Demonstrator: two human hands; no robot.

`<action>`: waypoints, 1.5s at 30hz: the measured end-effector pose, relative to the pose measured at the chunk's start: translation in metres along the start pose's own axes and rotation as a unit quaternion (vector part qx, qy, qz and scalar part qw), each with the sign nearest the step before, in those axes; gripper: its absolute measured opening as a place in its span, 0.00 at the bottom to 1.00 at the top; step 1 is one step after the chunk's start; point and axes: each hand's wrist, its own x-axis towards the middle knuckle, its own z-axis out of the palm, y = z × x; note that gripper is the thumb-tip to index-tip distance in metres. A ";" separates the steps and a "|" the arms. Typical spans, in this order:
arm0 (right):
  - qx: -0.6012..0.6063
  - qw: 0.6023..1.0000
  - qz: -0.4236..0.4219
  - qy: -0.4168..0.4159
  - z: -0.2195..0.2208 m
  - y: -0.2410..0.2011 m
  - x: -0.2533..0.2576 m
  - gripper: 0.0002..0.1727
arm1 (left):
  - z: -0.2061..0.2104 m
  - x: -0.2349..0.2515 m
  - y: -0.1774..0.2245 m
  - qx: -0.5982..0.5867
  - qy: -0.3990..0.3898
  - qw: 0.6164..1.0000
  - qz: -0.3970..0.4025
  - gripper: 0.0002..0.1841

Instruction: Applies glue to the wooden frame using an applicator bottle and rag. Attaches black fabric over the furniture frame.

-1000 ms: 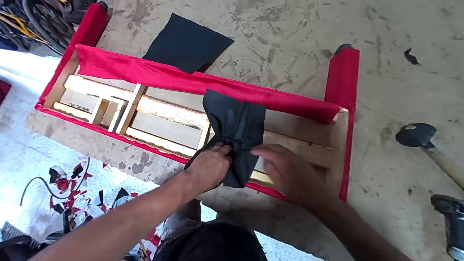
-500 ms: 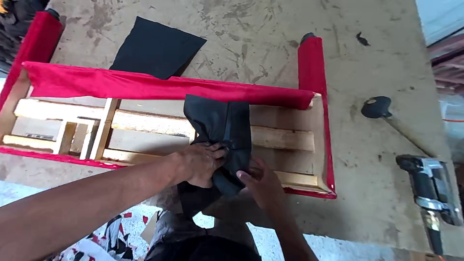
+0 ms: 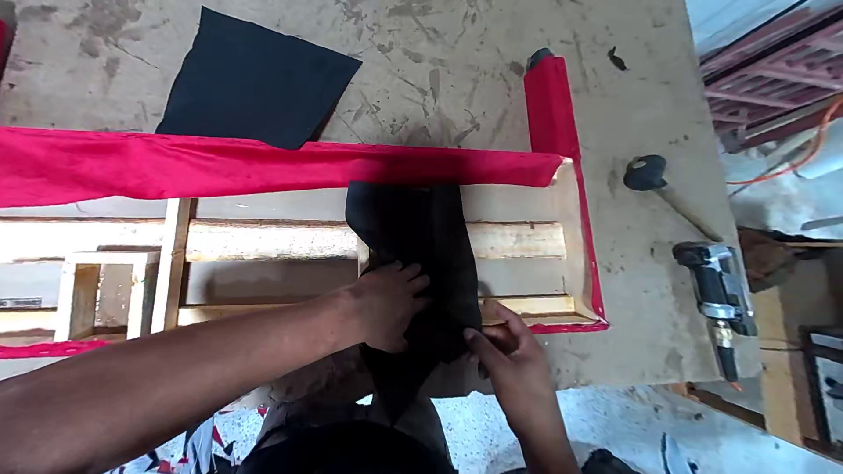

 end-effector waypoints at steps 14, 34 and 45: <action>0.154 0.986 0.050 0.038 -0.001 -0.001 -0.011 0.29 | -0.037 0.004 -0.016 0.005 -0.120 0.981 0.154 0.25; 0.240 0.962 0.081 0.102 -0.003 0.024 -0.017 0.33 | -0.049 0.032 -0.015 0.089 -0.211 0.958 0.170 0.34; 0.164 0.983 0.072 0.034 -0.001 0.014 -0.018 0.34 | -0.024 0.025 0.003 0.071 -0.070 0.986 0.132 0.31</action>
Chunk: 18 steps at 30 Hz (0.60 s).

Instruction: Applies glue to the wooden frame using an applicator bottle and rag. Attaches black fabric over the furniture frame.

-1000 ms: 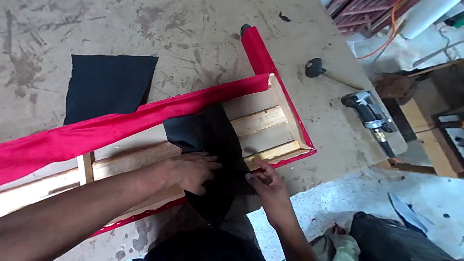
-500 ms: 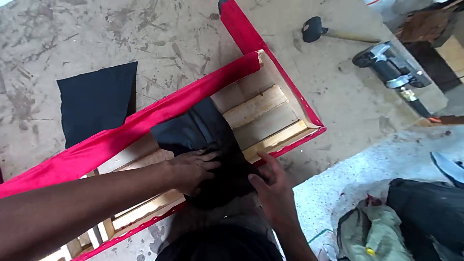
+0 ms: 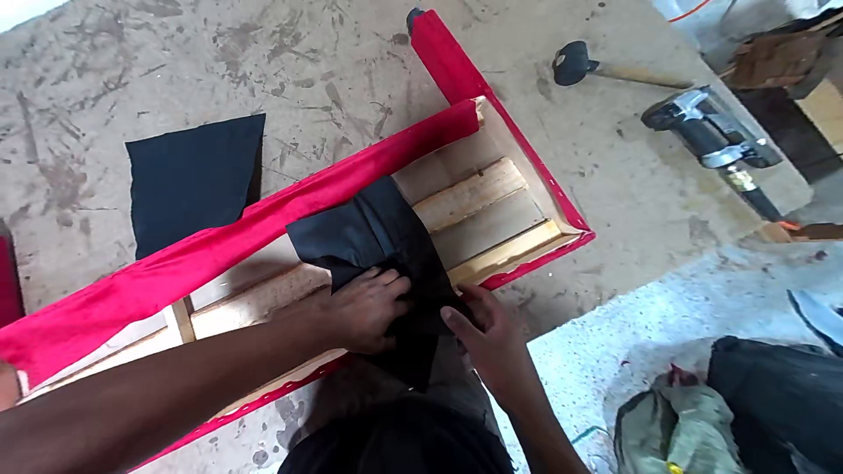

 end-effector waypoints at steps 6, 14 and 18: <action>-0.016 1.000 0.009 -0.017 -0.001 -0.004 0.000 0.31 | -0.003 0.013 0.014 -0.065 -0.041 0.995 -0.062 0.27; -0.021 0.999 -0.005 -0.044 -0.006 -0.001 0.008 0.34 | -0.033 0.017 0.039 -0.343 -0.053 0.905 -0.247 0.22; -0.018 0.997 -0.026 -0.065 -0.010 -0.011 0.009 0.29 | -0.021 0.015 0.013 -0.534 -0.024 0.812 -0.235 0.19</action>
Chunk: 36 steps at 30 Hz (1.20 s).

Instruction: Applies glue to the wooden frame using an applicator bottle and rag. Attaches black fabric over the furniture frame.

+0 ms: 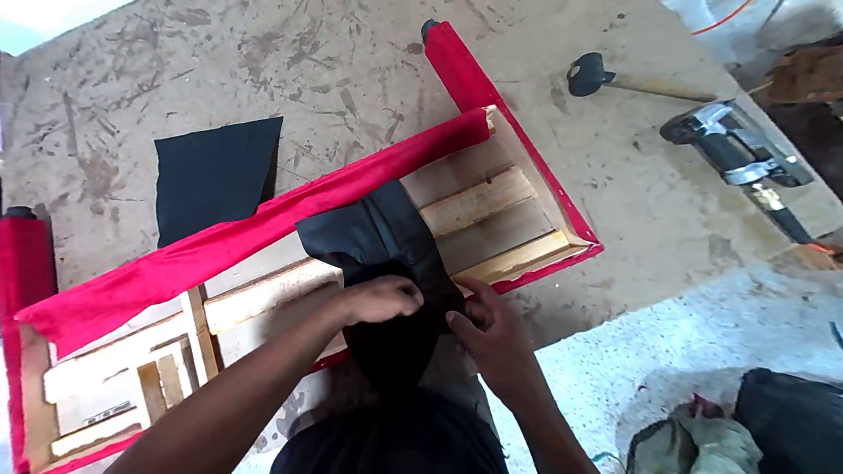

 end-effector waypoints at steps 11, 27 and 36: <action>-0.008 0.999 0.003 -0.040 -0.004 0.038 -0.019 0.27 | 0.008 0.021 -0.002 -0.042 0.006 0.997 -0.070 0.23; 0.039 0.985 0.106 -0.134 0.043 0.034 -0.026 0.18 | 0.029 -0.003 0.058 0.143 0.001 0.975 -0.171 0.23; 0.082 0.953 0.125 -0.262 0.066 0.043 -0.030 0.19 | 0.031 -0.008 0.062 0.113 -0.020 0.965 -0.236 0.31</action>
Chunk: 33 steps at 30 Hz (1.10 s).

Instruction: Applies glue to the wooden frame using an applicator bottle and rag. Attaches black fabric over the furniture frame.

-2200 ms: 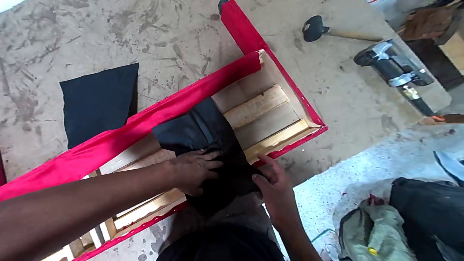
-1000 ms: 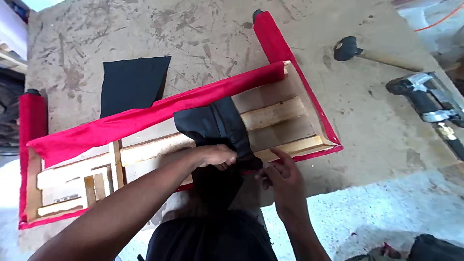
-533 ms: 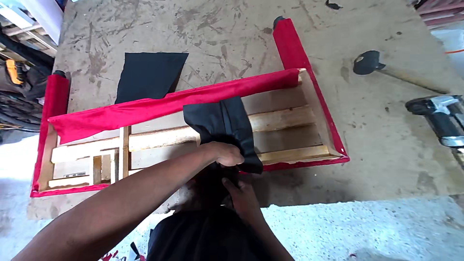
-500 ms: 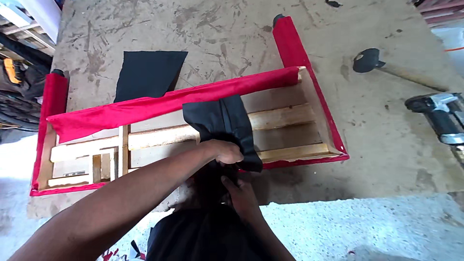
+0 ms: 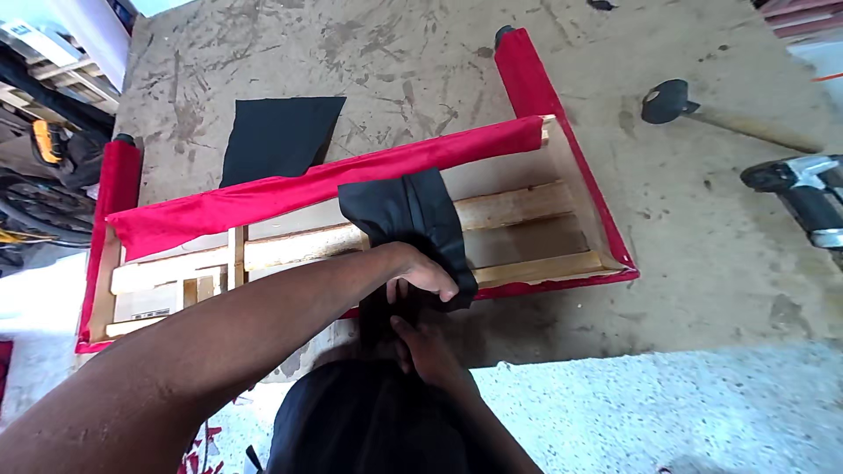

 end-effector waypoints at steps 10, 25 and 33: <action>-0.158 0.987 0.033 -0.024 -0.040 0.024 -0.014 0.22 | -0.009 0.011 0.004 0.087 -0.027 0.996 0.020 0.29; -0.602 0.691 -0.392 0.076 -0.106 -0.069 0.032 0.10 | 0.102 0.039 -0.101 -0.045 0.631 0.737 0.238 0.13; -0.595 0.701 -0.376 -0.115 -0.126 -0.113 0.029 0.17 | 0.112 0.046 -0.130 -0.031 0.538 0.740 0.403 0.04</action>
